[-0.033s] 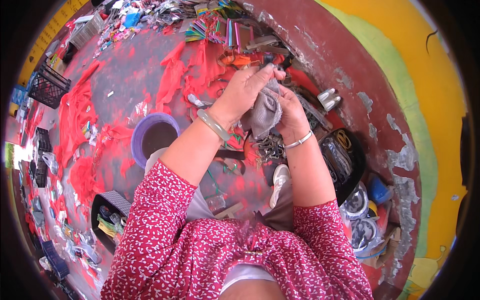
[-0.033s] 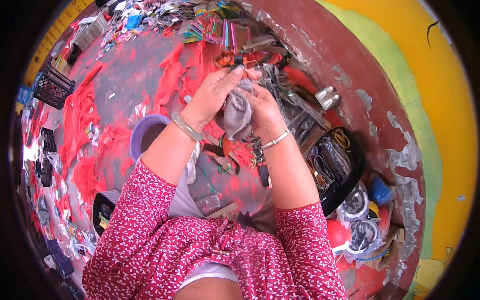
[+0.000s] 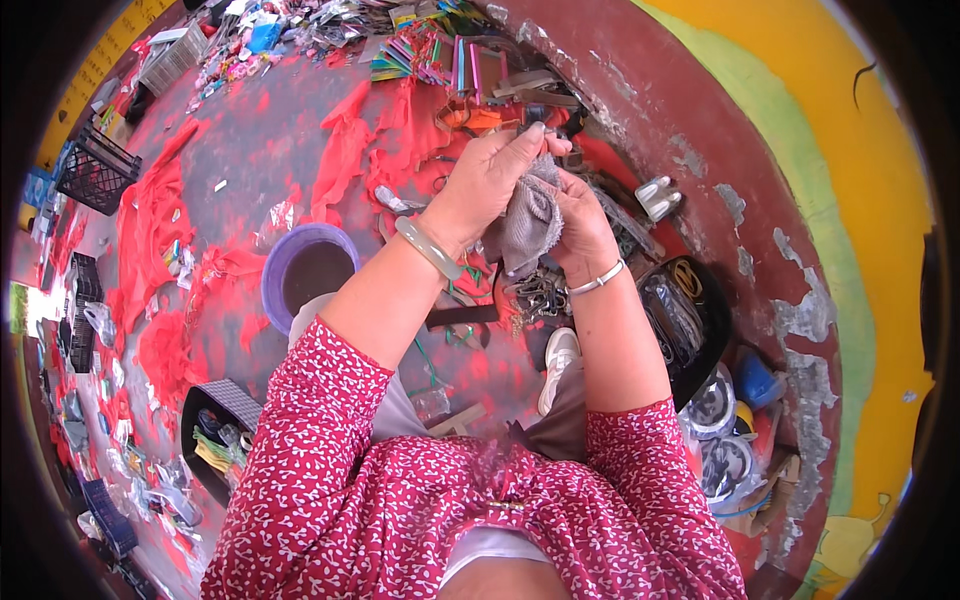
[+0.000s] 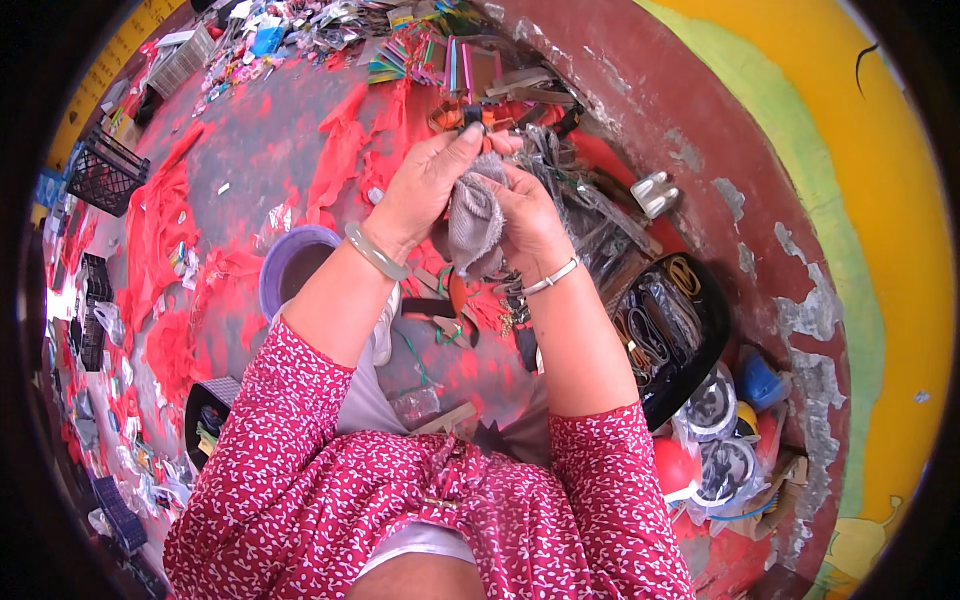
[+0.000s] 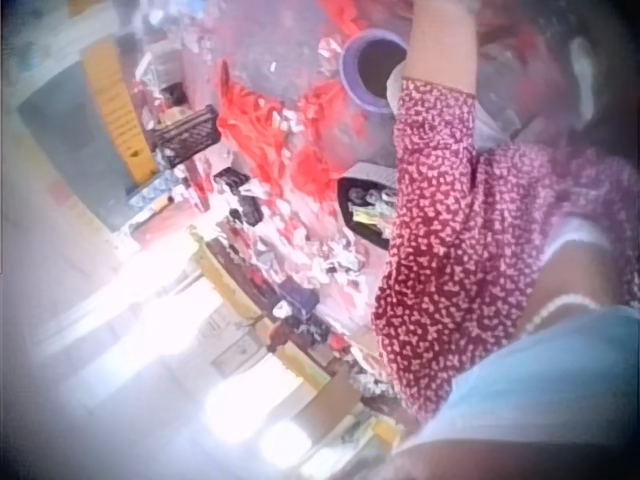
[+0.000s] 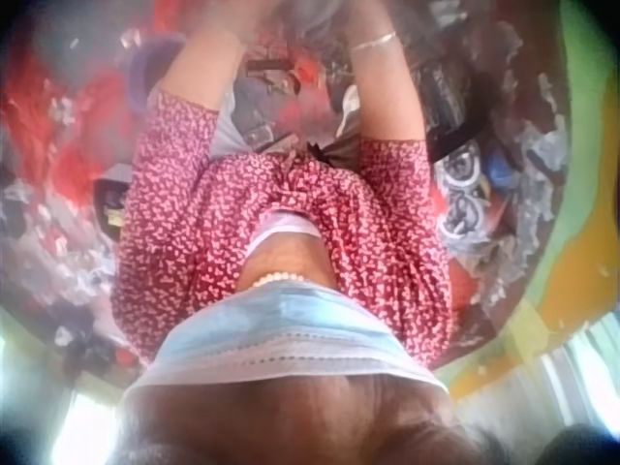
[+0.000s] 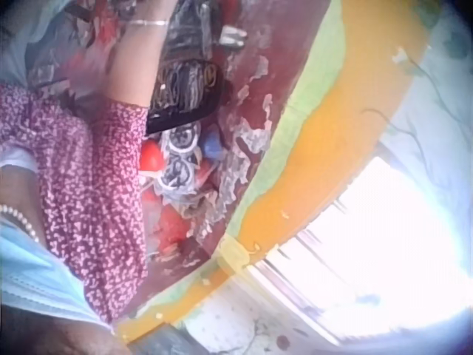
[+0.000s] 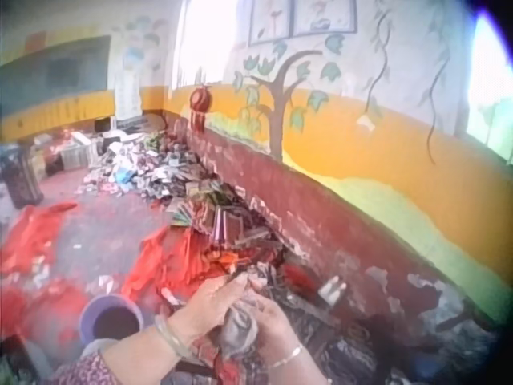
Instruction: The person wipes a black strap and an orange strap with a cloth by hand before placing them into a bag.
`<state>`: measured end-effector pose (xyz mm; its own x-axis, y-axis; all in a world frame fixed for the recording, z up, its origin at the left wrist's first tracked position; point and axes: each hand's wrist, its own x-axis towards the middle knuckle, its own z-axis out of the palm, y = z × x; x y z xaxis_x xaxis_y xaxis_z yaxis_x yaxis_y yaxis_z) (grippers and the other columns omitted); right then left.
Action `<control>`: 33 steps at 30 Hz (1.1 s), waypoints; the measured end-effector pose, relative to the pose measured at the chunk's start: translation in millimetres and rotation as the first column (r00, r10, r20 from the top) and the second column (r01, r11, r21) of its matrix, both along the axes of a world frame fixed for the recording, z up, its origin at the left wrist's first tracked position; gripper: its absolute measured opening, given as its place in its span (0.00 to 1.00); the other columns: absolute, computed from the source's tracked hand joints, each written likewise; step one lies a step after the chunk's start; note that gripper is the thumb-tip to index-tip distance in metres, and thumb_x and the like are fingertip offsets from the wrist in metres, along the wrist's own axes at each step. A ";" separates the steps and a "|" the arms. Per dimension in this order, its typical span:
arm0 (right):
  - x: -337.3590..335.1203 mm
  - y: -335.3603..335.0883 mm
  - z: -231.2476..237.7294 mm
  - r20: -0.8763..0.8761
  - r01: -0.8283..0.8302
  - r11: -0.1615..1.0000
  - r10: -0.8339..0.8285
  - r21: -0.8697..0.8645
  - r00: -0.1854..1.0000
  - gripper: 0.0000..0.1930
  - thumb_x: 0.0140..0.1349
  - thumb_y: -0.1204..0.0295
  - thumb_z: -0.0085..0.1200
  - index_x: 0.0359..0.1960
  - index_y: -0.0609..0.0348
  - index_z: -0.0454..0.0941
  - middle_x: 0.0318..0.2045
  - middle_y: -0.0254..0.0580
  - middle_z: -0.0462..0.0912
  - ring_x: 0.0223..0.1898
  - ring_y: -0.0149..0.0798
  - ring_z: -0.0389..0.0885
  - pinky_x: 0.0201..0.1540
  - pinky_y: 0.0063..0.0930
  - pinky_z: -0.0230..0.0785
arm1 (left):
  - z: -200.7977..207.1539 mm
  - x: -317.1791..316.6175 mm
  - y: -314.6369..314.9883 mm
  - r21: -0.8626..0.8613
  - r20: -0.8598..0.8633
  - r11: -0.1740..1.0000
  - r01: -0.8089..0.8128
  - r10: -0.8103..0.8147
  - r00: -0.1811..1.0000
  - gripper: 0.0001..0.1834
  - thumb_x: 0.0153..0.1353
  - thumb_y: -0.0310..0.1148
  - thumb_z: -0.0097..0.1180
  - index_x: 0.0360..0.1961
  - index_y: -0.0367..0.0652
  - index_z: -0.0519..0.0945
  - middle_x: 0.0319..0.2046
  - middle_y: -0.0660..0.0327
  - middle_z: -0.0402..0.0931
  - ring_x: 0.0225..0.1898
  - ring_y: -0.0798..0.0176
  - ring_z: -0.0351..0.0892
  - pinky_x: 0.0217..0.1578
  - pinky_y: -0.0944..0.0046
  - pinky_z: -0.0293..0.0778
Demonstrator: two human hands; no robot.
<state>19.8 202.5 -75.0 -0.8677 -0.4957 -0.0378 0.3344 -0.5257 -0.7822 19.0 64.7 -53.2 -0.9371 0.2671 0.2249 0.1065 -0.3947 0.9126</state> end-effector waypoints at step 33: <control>45.3 -1.4 -30.2 0.010 -0.256 0.799 0.299 0.545 0.954 0.06 0.59 0.75 0.50 0.37 0.60 0.75 0.29 0.29 0.79 0.29 0.21 0.74 0.35 0.20 0.69 | 25.5 -32.3 -88.3 0.504 0.225 0.737 -0.450 0.392 0.892 0.19 0.64 0.40 0.42 0.35 0.30 0.72 0.40 0.45 0.74 0.47 0.52 0.73 0.47 0.59 0.70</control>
<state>65.1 201.1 -105.1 -0.7067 -0.6359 -0.3101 0.3322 0.0887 -0.9390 -13.3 -23.5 -27.7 -0.9492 -0.2942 0.1118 0.3021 -0.7519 0.5859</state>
